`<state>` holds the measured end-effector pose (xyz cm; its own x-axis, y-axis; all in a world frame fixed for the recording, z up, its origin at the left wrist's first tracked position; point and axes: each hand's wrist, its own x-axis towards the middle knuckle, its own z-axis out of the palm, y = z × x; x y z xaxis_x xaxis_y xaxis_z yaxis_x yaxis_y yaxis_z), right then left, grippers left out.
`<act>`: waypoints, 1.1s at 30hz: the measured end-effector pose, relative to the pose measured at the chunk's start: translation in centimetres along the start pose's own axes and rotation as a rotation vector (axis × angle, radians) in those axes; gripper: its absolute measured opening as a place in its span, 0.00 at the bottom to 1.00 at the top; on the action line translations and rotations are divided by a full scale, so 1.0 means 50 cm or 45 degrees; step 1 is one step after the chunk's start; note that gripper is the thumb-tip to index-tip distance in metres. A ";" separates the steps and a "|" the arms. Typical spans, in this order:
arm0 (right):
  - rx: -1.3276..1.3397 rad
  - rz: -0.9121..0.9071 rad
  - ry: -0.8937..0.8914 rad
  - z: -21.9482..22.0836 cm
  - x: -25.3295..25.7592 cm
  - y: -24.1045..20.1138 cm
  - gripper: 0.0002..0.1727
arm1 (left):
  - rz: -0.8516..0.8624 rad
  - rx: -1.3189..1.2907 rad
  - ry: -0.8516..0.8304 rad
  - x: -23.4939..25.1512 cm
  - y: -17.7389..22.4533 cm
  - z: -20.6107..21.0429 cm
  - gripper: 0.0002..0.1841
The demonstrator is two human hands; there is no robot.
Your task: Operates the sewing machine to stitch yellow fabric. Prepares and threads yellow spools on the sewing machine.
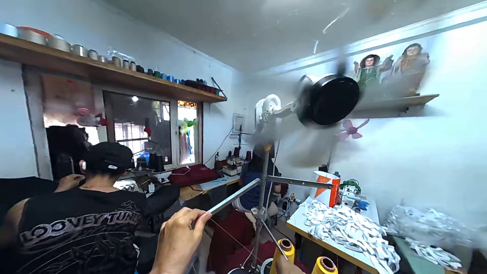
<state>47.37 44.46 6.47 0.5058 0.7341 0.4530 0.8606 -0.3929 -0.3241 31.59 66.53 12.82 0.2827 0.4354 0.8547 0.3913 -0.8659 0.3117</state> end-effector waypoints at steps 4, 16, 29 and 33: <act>0.038 0.016 -0.053 0.005 -0.007 -0.026 0.14 | -0.045 0.011 -0.034 0.010 -0.014 -0.005 0.10; -0.115 -0.187 0.140 0.039 -0.015 -0.003 0.09 | -0.246 -0.018 -0.310 0.041 0.000 -0.044 0.13; -0.133 -0.309 0.377 0.054 -0.016 0.018 0.07 | -0.264 -0.056 -0.256 0.050 -0.010 -0.035 0.11; -0.082 -0.298 0.309 0.036 -0.015 0.035 0.06 | -0.232 -0.060 -0.289 0.046 0.005 -0.046 0.12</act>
<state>48.39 44.21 4.04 0.2872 0.6581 0.6960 0.9530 -0.2696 -0.1383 30.34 66.78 15.81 0.4018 0.6244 0.6698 0.4140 -0.7763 0.4753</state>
